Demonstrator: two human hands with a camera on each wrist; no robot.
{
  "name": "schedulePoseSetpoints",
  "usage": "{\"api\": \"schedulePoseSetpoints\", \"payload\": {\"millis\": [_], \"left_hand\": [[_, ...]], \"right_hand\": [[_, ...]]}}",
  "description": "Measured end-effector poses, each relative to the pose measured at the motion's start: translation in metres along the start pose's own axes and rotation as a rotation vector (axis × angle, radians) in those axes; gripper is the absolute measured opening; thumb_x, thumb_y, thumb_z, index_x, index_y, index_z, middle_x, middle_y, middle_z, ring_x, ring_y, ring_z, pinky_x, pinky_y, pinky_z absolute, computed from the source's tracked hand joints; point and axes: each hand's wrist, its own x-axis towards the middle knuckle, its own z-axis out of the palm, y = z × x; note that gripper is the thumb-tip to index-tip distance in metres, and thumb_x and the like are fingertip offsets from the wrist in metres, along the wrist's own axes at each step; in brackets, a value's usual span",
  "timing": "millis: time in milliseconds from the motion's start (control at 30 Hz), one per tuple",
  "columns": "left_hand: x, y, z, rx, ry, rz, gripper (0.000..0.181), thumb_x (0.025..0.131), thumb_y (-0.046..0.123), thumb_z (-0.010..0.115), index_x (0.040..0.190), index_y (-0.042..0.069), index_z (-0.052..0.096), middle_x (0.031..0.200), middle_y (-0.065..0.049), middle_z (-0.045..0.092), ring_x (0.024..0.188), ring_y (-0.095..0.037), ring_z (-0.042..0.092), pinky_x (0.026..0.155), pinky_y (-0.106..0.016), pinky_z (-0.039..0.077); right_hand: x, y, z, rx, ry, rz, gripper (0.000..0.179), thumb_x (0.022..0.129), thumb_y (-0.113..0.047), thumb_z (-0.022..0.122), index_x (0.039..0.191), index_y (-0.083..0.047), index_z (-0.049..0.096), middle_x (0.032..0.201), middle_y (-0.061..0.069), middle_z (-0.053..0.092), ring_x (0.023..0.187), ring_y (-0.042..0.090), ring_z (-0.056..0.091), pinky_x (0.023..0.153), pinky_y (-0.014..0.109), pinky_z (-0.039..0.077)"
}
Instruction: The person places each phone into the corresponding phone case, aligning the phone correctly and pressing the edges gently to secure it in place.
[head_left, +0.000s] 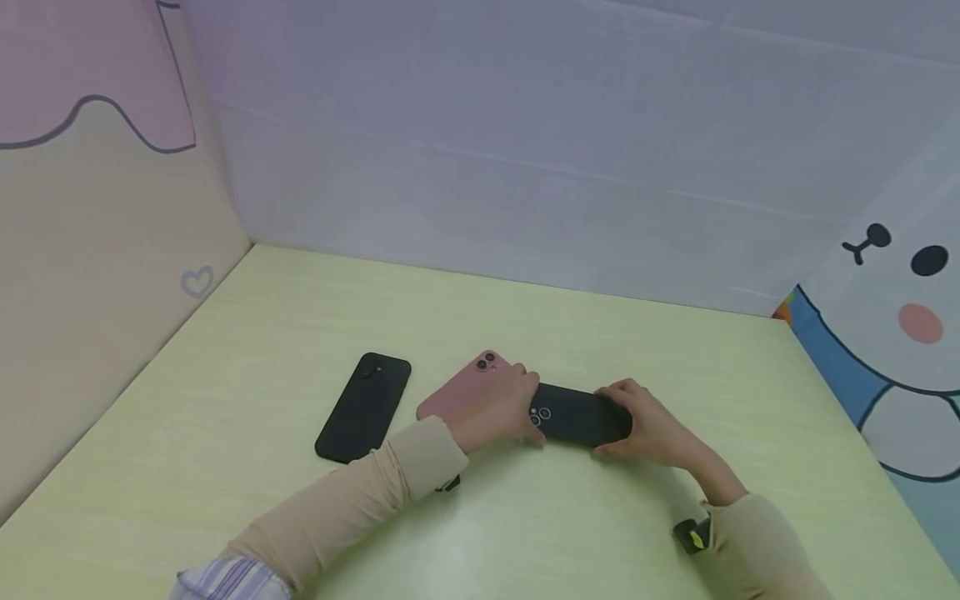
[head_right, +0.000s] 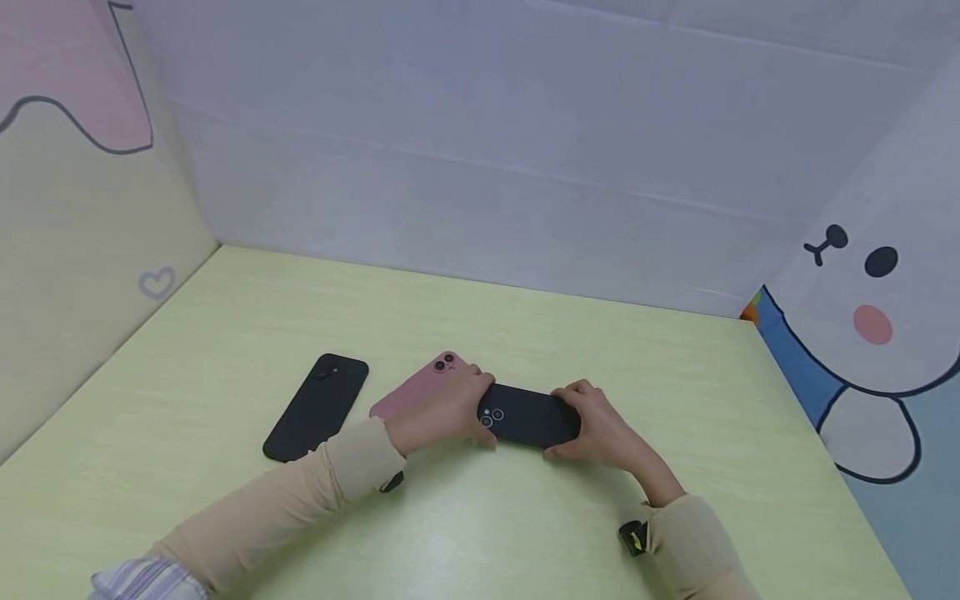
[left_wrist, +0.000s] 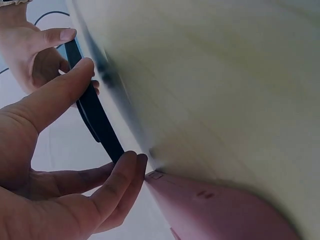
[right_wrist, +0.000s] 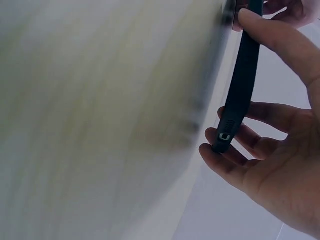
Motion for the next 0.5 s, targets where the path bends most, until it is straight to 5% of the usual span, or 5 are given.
{"api": "schedulePoseSetpoints", "payload": {"millis": [233,500], "left_hand": [[0.008,0.010,0.010,-0.143,-0.017,-0.007,0.068,0.061,0.039,0.083,0.115,0.007,0.056,0.096,0.000,0.054,0.082,-0.012,0.048,0.071,-0.022,0.042],[0.004,0.012,0.012,-0.041,0.019,0.026,0.063,0.063,0.041,0.082,0.111,0.007,0.058,0.097,-0.001,0.056,0.083,-0.012,0.048,0.074,-0.022,0.043]], "right_hand": [[0.001,0.000,0.001,-0.020,-0.035,-0.003,0.069,0.060,-0.025,0.085,0.116,0.003,0.056,0.107,0.015,0.052,0.097,0.030,0.048,0.080,0.042,0.041],[0.001,-0.002,0.002,-0.037,-0.072,0.021,0.070,0.063,-0.024,0.083,0.120,0.004,0.053,0.110,0.014,0.049,0.098,0.031,0.043,0.079,0.040,0.039]]}}
